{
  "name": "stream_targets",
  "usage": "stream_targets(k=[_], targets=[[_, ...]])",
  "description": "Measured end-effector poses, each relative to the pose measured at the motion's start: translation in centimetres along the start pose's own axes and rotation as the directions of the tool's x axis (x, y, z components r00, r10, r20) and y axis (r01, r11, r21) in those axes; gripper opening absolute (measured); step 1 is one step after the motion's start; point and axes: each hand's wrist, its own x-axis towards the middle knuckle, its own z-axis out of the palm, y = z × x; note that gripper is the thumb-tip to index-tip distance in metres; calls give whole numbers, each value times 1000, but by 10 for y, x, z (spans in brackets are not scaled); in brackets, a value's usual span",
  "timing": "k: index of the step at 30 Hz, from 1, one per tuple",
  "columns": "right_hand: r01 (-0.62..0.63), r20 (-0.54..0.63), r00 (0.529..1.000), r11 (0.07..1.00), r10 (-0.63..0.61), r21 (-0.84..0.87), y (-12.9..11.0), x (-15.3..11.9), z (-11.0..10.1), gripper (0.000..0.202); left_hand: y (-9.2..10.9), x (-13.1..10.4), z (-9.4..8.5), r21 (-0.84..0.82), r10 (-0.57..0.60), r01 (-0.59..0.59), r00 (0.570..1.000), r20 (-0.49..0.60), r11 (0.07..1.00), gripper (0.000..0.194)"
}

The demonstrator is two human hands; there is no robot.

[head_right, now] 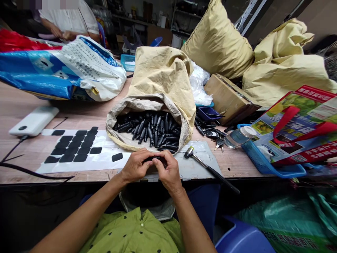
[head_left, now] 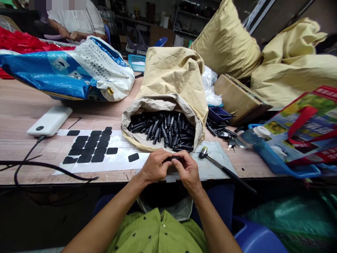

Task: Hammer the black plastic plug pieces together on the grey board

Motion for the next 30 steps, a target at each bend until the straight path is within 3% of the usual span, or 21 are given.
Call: stream_targets(k=[6, 12, 17, 21, 25, 30], targets=[[-131, 76, 990, 980, 121, 149, 8, -6, -14, 25, 3, 2, -1, -50, -73, 74, 997, 28, 996, 23], [-148, 76, 987, 986, 143, 76, 8, -9, -17, 36, 0, 1, 1, -12, -44, 45, 999, 26, 999, 15], [-62, 91, 993, 991, 73, -114, 0, -4, -22, 25, 0, 0, 2, 50, -16, 14, 998, 54, 999, 13], [79, 158, 987, 933, -24, -351, -15, 0, -26, 14, 1, -1, 1, 217, 37, -63, 992, 122, 974, 16], [121, 243, 970, 849, 9, -515, -24, 0, -23, 14, 2, -2, 3, 422, 80, -140, 985, 155, 896, 15], [107, 234, 971, 775, 54, -623, -24, -4, -14, 13, 3, -1, 4, 472, 117, -164, 985, 127, 866, 19]])
